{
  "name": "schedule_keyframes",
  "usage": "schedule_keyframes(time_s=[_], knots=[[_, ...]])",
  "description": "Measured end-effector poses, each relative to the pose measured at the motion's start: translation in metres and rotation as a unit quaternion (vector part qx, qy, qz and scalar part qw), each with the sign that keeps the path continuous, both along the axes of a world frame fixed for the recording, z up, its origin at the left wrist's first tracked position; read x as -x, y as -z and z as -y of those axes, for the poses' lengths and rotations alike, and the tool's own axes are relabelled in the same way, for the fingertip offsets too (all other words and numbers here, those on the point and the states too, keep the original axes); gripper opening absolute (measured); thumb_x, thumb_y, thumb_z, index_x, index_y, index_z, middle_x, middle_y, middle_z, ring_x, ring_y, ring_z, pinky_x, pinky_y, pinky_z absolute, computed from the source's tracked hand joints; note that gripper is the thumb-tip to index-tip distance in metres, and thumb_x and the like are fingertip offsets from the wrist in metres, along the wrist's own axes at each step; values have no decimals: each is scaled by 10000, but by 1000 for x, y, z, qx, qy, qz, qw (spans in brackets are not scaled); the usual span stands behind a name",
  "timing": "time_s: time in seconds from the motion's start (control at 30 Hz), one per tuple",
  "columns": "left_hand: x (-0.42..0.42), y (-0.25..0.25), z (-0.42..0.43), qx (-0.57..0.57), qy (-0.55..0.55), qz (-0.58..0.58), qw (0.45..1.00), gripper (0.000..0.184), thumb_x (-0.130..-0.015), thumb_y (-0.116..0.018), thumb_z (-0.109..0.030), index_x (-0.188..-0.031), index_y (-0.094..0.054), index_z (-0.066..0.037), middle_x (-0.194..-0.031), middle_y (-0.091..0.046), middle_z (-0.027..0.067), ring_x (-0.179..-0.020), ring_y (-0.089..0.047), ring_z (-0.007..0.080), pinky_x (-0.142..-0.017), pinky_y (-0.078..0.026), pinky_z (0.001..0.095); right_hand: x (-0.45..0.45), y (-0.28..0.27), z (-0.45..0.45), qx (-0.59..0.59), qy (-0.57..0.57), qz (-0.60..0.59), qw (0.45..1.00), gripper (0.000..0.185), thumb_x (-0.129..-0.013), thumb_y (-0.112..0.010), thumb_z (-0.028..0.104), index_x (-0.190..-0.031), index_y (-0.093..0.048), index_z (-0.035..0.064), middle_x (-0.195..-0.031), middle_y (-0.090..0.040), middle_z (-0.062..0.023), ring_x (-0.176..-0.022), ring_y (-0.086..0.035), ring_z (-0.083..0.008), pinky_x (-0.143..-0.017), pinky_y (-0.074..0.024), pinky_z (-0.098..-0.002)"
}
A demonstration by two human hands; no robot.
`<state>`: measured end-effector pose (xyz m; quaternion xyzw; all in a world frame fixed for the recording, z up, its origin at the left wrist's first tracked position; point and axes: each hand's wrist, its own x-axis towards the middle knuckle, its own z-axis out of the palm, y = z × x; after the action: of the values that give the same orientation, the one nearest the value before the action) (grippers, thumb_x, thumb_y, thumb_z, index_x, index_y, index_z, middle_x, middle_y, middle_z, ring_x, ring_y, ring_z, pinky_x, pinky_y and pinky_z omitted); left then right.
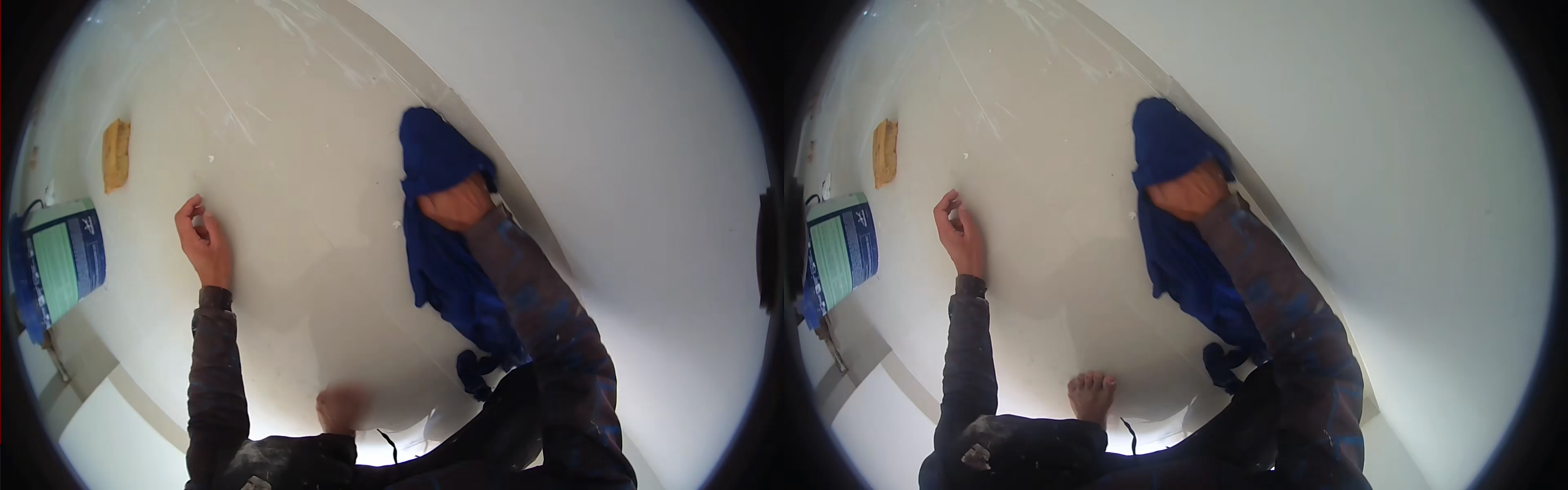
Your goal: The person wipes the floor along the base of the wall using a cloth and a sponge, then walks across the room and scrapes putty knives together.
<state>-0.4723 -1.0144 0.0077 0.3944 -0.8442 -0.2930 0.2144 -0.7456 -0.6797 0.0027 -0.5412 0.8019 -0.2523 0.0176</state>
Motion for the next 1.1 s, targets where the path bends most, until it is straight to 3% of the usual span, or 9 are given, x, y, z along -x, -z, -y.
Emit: schedule_keyframes(time_s=[0.07,0.3,0.4,0.47,0.53,0.8,0.87,1.0,1.1], knots=[[3,6,4,35,-11,-23,999,300,-1022,-556,-69,-1317,-605,-35,-1298,-641,53,-1033,-597,163,-732,-453,277,13,8,34,25,-2,-16,1000,504,-881,-665,217,-1324,-641,-23,-1359,-643,-254,-1287,-598,-413,-1149,-435,-500],[0,10,4,58,3,-29,998,310,-1013,-563,-73,-1318,-602,-34,-1266,-649,61,-1024,-601,176,-734,-459,301,26,1,76,-14,26,114,993,494,-924,-641,260,-1333,-633,-18,-1396,-627,-239,-1302,-578,-417,-1156,-427,-475],[-3,9,7,71,6,-20,997,312,-1007,-565,-70,-1315,-602,-32,-1244,-649,70,-1031,-604,188,-738,-462,314,7,6,66,17,44,65,997,514,-946,-647,264,-1371,-611,-23,-1440,-592,-251,-1352,-544,-429,-1184,-398,-488],[-6,14,11,54,-1,-31,998,308,-1007,-561,-69,-1310,-604,-31,-1216,-646,77,-1034,-606,196,-735,-460,316,-16,4,37,42,75,-44,995,540,-950,-673,218,-1417,-576,-35,-1480,-554,-269,-1401,-499,-450,-1204,-368,-513],[-7,14,12,39,-12,-21,999,312,-1019,-547,-81,-1322,-597,-26,-1251,-646,86,-1063,-615,201,-782,-481,323,-41,-7,6,3,112,-38,993,517,-945,-692,229,-1377,-617,-45,-1442,-561,-309,-1386,-496,-485,-1194,-369,-569],[0,9,9,54,3,-50,997,281,-979,-558,-36,-1255,-605,-13,-1172,-629,121,-1063,-607,275,-939,-500,403,-121,-96,-98,-116,134,150,973,481,-963,-727,248,-1326,-639,-54,-1450,-556,-301,-1385,-493,-484,-1169,-411,-496],[-5,14,11,76,12,-46,996,284,-1007,-546,-76,-1280,-605,-19,-1214,-640,106,-1121,-625,241,-899,-503,374,-149,-117,-102,-148,245,247,926,531,-950,-754,294,-1300,-629,-85,-1471,-528,-316,-1389,-477,-498,-1170,-406,-500],[-3,9,9,88,22,-50,995,271,-1000,-546,-66,-1261,-604,-19,-1204,-629,113,-1136,-617,262,-947,-502,402,-206,-139,-104,-204,202,117,951,584,-941,-739,321,-1314,-601,-107,-1452,-530,-328,-1374,-485,-497,-1157,-418,-498],[2,4,6,84,2,-70,994,256,-965,-567,-12,-1216,-615,-17,-1173,-628,121,-1095,-613,302,-952,-515,423,-255,-158,-110,-311,165,130,927,615,-941,-717,335,-1389,-572,-61,-1422,-546,-326,-1307,-537,-497,-1084,-473,-492]])
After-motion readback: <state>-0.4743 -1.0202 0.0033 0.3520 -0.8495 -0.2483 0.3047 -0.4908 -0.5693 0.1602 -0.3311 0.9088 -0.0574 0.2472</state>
